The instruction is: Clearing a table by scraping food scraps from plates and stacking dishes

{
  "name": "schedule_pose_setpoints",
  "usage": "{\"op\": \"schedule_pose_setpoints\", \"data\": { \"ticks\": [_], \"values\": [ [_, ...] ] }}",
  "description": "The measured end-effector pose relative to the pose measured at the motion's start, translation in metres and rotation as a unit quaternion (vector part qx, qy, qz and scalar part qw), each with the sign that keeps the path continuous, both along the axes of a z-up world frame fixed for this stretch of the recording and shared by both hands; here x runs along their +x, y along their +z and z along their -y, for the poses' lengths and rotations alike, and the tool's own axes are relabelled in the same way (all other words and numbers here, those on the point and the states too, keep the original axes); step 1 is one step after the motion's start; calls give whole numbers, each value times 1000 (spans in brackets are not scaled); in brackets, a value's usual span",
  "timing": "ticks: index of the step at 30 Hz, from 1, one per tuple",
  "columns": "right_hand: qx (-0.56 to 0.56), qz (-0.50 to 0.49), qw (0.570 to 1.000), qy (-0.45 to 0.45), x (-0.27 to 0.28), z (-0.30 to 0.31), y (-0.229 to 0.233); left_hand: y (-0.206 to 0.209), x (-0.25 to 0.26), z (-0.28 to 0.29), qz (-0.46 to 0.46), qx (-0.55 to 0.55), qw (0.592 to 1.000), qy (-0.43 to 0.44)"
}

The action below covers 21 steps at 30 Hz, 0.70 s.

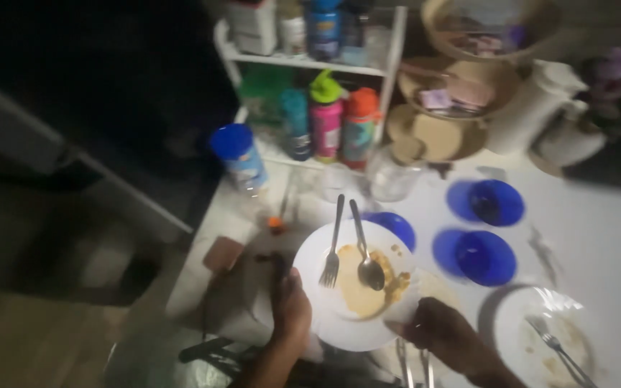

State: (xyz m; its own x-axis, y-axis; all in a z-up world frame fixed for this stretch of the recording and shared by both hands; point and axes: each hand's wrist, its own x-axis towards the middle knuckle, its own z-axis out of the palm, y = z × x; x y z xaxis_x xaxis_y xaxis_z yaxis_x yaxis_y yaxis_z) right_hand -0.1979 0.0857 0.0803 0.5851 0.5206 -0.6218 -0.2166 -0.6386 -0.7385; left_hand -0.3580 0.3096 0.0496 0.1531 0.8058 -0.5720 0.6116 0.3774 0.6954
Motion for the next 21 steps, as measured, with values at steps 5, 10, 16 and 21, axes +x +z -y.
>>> {"op": "schedule_pose_setpoints", "data": {
  "ticks": [5, 10, 16, 21],
  "values": [
    [-61, 144, 987, 42, 20, -64, 43, -85, -52, -58, -21, 159, 984, -75],
    [215, 444, 817, 299, 18, -156, 61, -71, -85, -78, -14, 243, 967, -78],
    [253, 512, 657, 493, -2, -245, 22, -124, -113, -104, -42, 324, 940, -98],
    [272, 566, 554, 547, -24, -290, 11, -151, -128, -111, -101, 496, 824, -257]
  ]
}}
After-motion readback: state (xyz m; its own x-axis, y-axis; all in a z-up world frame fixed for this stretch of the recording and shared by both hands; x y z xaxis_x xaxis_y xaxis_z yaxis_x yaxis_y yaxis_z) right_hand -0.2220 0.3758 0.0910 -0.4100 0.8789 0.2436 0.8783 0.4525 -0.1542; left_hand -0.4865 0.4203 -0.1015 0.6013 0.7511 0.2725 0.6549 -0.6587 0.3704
